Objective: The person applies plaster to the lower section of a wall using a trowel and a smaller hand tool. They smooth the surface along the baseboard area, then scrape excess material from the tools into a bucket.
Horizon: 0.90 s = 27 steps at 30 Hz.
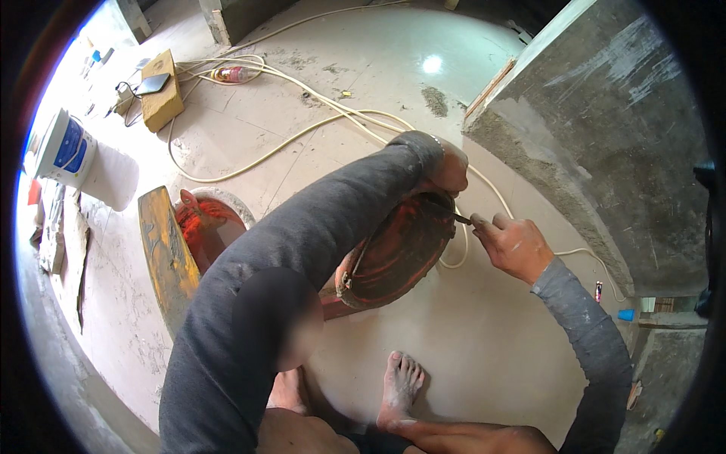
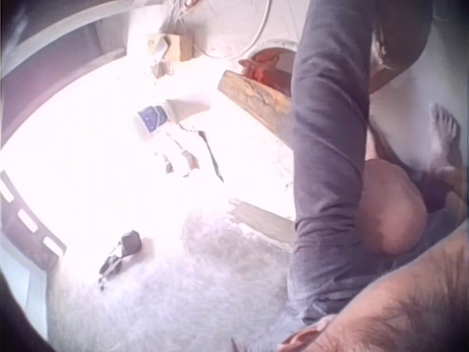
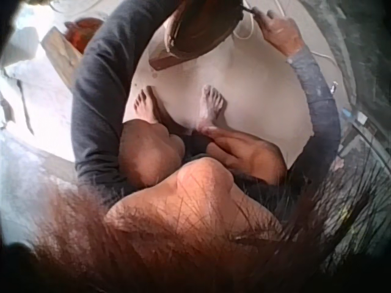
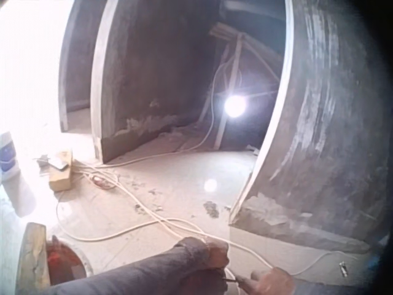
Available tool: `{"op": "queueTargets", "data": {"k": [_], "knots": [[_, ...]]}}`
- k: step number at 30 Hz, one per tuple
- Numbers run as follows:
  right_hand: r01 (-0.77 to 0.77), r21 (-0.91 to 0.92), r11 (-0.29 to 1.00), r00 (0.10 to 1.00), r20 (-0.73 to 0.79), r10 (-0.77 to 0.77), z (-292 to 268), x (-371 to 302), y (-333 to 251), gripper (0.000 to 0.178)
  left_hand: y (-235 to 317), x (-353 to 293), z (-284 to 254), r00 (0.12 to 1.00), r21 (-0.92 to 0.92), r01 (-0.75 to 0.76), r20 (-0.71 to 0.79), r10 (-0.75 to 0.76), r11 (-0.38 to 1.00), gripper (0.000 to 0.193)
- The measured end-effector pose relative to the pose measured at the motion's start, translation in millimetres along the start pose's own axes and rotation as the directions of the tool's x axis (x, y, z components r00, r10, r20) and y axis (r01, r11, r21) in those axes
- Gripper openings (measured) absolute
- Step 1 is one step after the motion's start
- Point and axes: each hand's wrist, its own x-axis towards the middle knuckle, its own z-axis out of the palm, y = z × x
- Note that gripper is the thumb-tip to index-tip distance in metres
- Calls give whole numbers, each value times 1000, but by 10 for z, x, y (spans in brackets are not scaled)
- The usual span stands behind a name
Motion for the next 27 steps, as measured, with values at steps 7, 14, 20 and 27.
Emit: {"op": "queueTargets", "data": {"k": [7,14,20,27], "knots": [[-93,16,996,991,-91,94,44,-193,-51,27,85,67,10,999,23,35,-14,-35,999,35],[-176,243,954,976,-85,202,362,-407,-65,28,178,-40,-58,999,-15,32,29,-31,999,35],[-276,393,877,958,41,283,546,-526,-180,22,102,58,-3,996,155,-64,-47,72,986,36],[-223,366,903,967,-37,254,506,-451,-90,21,34,110,25,994,76,-39,-96,46,996,35]]}}
